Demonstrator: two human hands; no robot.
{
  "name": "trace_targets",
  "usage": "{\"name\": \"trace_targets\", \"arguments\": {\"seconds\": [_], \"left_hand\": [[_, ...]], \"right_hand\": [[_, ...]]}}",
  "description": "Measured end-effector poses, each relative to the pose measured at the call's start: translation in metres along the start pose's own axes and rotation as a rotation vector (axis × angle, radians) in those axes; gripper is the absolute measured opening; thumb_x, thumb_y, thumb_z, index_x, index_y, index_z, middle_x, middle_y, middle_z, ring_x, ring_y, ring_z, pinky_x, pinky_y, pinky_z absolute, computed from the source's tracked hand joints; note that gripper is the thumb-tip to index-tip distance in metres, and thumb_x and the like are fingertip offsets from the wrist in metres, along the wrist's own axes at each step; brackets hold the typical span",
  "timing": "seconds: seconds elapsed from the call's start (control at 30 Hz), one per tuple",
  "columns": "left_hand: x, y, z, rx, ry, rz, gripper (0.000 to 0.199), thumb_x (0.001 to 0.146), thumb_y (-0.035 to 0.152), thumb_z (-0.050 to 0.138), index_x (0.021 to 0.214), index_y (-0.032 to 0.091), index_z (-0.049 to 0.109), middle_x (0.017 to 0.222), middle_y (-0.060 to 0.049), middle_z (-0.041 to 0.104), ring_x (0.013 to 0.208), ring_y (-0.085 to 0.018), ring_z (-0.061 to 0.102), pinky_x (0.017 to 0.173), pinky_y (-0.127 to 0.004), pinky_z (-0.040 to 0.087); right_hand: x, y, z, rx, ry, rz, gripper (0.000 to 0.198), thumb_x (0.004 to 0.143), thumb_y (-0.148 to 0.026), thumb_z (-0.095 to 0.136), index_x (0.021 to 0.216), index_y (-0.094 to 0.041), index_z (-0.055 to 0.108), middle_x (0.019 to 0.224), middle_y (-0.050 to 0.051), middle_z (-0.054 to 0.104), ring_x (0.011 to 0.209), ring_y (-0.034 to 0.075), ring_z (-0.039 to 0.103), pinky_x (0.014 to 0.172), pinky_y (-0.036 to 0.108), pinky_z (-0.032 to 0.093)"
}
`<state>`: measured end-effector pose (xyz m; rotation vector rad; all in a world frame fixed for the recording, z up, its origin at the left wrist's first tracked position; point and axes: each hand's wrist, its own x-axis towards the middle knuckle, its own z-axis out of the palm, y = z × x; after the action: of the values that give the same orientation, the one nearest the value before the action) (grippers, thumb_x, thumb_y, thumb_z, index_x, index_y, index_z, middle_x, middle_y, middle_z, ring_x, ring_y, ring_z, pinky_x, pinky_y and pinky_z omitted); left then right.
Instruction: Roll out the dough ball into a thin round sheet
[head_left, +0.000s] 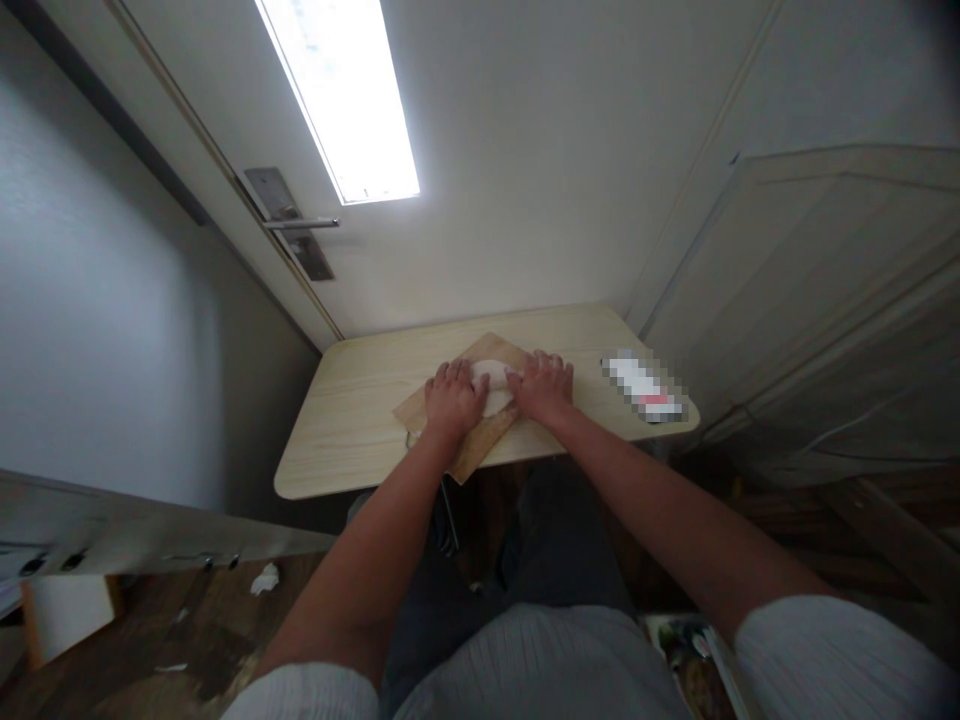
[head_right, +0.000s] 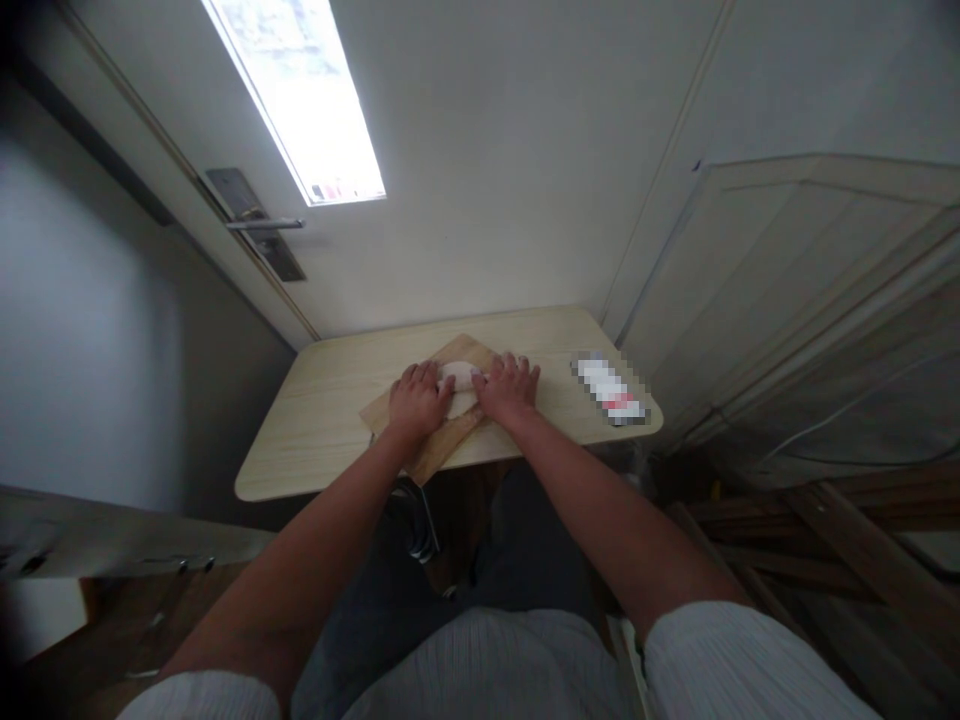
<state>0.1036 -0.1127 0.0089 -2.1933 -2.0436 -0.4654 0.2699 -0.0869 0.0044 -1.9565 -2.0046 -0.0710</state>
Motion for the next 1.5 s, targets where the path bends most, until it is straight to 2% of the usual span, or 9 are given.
{"name": "trace_targets", "arguments": {"seconds": [0.17, 0.7, 0.97, 1.5], "left_hand": [[0.012, -0.002, 0.002, 0.009, -0.007, -0.009, 0.059, 0.101, 0.053, 0.02, 0.142, 0.021, 0.049, 0.15, -0.009, 0.05, 0.138, -0.03, 0.04, 0.11, -0.048, 0.035], [0.046, -0.009, 0.008, 0.013, -0.051, -0.02, 0.055, 0.102, 0.053, 0.018, 0.139, 0.027, 0.05, 0.149, -0.008, 0.05, 0.133, -0.029, 0.043, 0.106, -0.05, 0.037], [0.061, -0.011, 0.009, -0.011, -0.082, -0.037, 0.055, 0.102, 0.052, 0.017, 0.139, 0.029, 0.05, 0.145, -0.009, 0.052, 0.13, -0.029, 0.045, 0.105, -0.05, 0.038], [0.096, -0.022, 0.015, -0.012, -0.178, -0.036, 0.053, 0.101, 0.051, 0.023, 0.14, 0.029, 0.051, 0.144, -0.009, 0.053, 0.127, -0.031, 0.048, 0.1, -0.051, 0.044]], "right_hand": [[0.013, -0.001, 0.002, -0.005, -0.008, -0.012, 0.057, 0.099, -0.055, 0.032, 0.139, -0.02, 0.054, 0.146, 0.014, 0.051, 0.129, 0.037, 0.041, 0.106, 0.057, 0.028], [0.045, -0.006, 0.007, -0.032, -0.02, -0.043, 0.047, 0.098, -0.048, 0.037, 0.129, -0.023, 0.061, 0.141, 0.013, 0.055, 0.126, 0.036, 0.044, 0.105, 0.06, 0.026], [0.063, -0.008, 0.011, -0.025, -0.093, -0.022, 0.05, 0.097, -0.045, 0.036, 0.137, -0.024, 0.057, 0.144, 0.013, 0.052, 0.129, 0.036, 0.043, 0.106, 0.058, 0.025], [0.1, -0.009, 0.023, -0.003, -0.19, 0.011, 0.056, 0.095, -0.053, 0.037, 0.141, -0.024, 0.053, 0.144, 0.013, 0.053, 0.126, 0.036, 0.047, 0.104, 0.056, 0.033]]}}
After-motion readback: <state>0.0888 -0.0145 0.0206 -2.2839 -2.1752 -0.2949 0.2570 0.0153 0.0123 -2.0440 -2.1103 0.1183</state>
